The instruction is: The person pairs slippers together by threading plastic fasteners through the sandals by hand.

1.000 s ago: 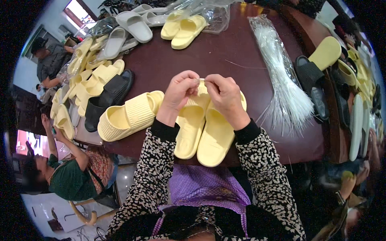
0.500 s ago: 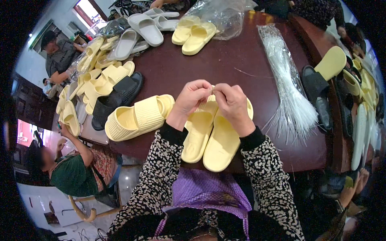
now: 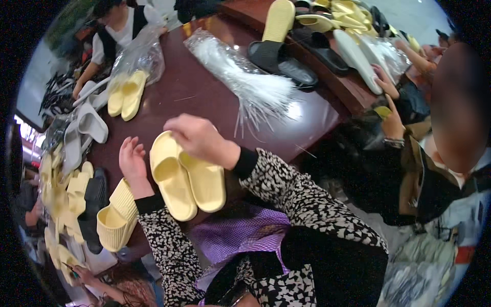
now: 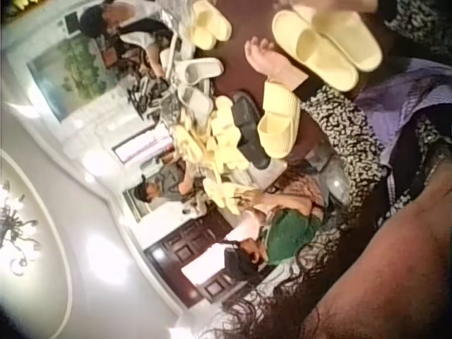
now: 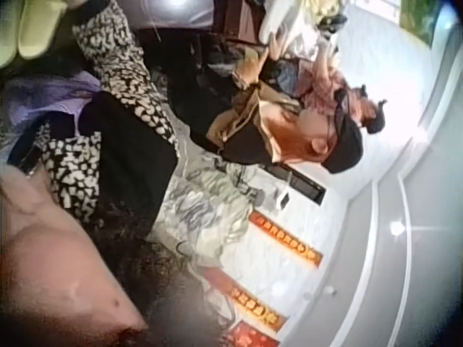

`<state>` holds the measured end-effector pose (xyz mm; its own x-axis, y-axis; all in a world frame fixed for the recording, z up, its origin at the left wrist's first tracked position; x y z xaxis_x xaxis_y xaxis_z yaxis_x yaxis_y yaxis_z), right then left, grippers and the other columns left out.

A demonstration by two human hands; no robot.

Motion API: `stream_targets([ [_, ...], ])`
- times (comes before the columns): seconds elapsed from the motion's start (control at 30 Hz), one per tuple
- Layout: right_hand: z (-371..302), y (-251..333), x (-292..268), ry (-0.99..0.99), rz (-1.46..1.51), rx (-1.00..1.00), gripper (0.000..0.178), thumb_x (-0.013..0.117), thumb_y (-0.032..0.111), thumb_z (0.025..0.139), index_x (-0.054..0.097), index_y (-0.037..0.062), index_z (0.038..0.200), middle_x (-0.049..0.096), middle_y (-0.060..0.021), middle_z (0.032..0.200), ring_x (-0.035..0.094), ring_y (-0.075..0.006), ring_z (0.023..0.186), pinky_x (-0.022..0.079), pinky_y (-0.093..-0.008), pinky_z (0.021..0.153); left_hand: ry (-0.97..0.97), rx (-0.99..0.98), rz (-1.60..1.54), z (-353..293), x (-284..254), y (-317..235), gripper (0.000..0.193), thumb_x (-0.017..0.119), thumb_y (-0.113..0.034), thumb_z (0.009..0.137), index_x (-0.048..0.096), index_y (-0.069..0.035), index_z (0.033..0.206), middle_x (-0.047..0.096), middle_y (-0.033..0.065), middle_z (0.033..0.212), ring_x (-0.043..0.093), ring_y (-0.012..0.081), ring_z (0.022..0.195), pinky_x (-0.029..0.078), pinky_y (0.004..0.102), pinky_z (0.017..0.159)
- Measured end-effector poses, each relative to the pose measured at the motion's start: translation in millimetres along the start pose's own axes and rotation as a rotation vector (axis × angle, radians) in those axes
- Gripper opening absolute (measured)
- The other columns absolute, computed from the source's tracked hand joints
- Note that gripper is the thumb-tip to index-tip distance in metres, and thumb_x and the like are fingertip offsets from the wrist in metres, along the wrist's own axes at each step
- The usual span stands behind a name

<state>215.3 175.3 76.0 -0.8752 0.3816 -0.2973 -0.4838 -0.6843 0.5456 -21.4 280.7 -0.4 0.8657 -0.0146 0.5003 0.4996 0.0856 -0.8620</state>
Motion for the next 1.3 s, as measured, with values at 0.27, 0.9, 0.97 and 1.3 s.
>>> stream_targets([
  [0.27,-47.1,41.2,7.7,0.578,-0.361,0.16,0.04,0.059,0.014,0.082,0.05,0.0055,0.12,0.064,-0.017,0.085,0.063,-0.0326,0.071,0.051,-0.0406,0.059,-0.144,-0.08,-0.004,9.9,-16.4,0.7,0.018,0.055,-0.011,0.087,0.057,-0.004,0.104,0.063,0.0075,0.084,0.055,0.0144,0.062,0.043,0.0244,0.054],
  [0.9,55.1,-47.3,-65.4,0.666,-0.81,0.188,0.03,0.052,0.016,0.086,0.054,0.0128,0.115,0.054,-0.0062,0.065,0.057,-0.0238,0.061,0.044,-0.0385,0.053,-0.141,-0.088,0.026,-2.0,-17.1,-10.8,0.013,0.055,-0.011,0.089,0.058,-0.006,0.1,0.063,0.0048,0.078,0.055,0.0114,0.059,0.041,0.0224,0.051],
  [0.97,104.4,-68.9,-145.1,0.574,-0.742,0.073,0.039,0.056,0.017,0.084,0.054,0.0147,0.123,0.061,-0.0121,0.082,0.06,-0.0242,0.075,0.049,-0.0356,0.068,-0.116,-0.094,0.009,-1.1,-15.6,-5.4,0.013,0.055,-0.011,0.089,0.058,-0.006,0.1,0.062,0.0047,0.078,0.055,0.0113,0.059,0.041,0.0223,0.05],
  [1.3,162.8,-51.8,-299.0,-0.078,-0.953,0.112,0.033,0.049,0.016,0.09,0.054,0.0067,0.121,0.065,-0.0186,0.088,0.063,-0.0252,0.082,0.05,-0.033,0.076,-0.096,-0.027,0.114,-33.9,-47.0,-9.5,0.021,0.055,-0.012,0.085,0.06,-0.003,0.103,0.061,0.0044,0.078,0.053,0.0097,0.059,0.042,0.0219,0.052],
])
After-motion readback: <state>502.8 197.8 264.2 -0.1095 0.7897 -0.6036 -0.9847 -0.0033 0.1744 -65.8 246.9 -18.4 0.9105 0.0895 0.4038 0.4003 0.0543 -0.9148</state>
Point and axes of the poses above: each hand's wrist, its own z-axis towards the middle knuckle, its own x-axis out of the palm, y = z × x, the point moved 2 cm from there along z, towards the middle knuckle
